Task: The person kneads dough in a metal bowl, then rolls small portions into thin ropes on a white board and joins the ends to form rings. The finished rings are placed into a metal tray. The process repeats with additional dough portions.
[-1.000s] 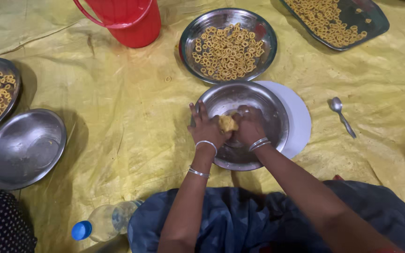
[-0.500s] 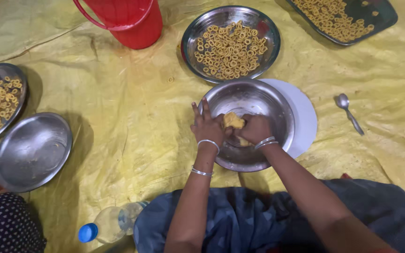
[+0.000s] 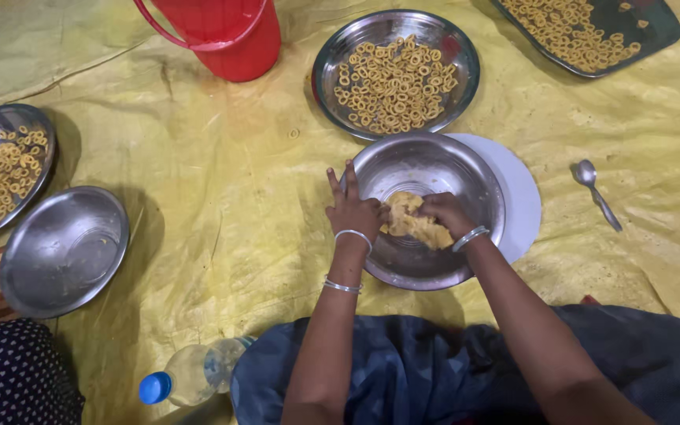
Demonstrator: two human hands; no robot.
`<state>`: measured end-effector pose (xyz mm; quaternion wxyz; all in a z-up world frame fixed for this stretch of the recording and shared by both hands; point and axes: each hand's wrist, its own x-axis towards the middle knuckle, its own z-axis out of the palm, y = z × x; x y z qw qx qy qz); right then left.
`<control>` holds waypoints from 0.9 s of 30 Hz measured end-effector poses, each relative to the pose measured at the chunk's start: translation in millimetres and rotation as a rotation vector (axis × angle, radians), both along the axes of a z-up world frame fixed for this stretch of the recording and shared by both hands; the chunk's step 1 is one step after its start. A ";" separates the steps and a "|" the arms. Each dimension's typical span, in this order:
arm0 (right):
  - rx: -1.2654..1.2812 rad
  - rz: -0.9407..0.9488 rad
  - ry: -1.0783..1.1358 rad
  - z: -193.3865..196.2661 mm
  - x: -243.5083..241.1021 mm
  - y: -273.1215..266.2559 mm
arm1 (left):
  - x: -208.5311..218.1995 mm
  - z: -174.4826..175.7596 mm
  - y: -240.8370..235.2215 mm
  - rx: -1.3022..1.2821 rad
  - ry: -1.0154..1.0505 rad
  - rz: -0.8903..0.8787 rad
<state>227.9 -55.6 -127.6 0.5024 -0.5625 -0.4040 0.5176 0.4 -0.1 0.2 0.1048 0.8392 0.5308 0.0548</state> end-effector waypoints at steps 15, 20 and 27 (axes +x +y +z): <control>0.017 -0.241 0.771 21.8 10.7 -9.8 | -13.8 -42.6 20.4 -0.101 -0.426 0.272; -0.107 -0.269 0.664 40.4 -4.6 -10.3 | -32.4 -84.1 42.2 -0.343 -0.719 0.359; -0.154 0.051 -1.146 108.7 -64.5 -27.4 | -30.3 -123.9 50.1 -0.361 -0.896 0.316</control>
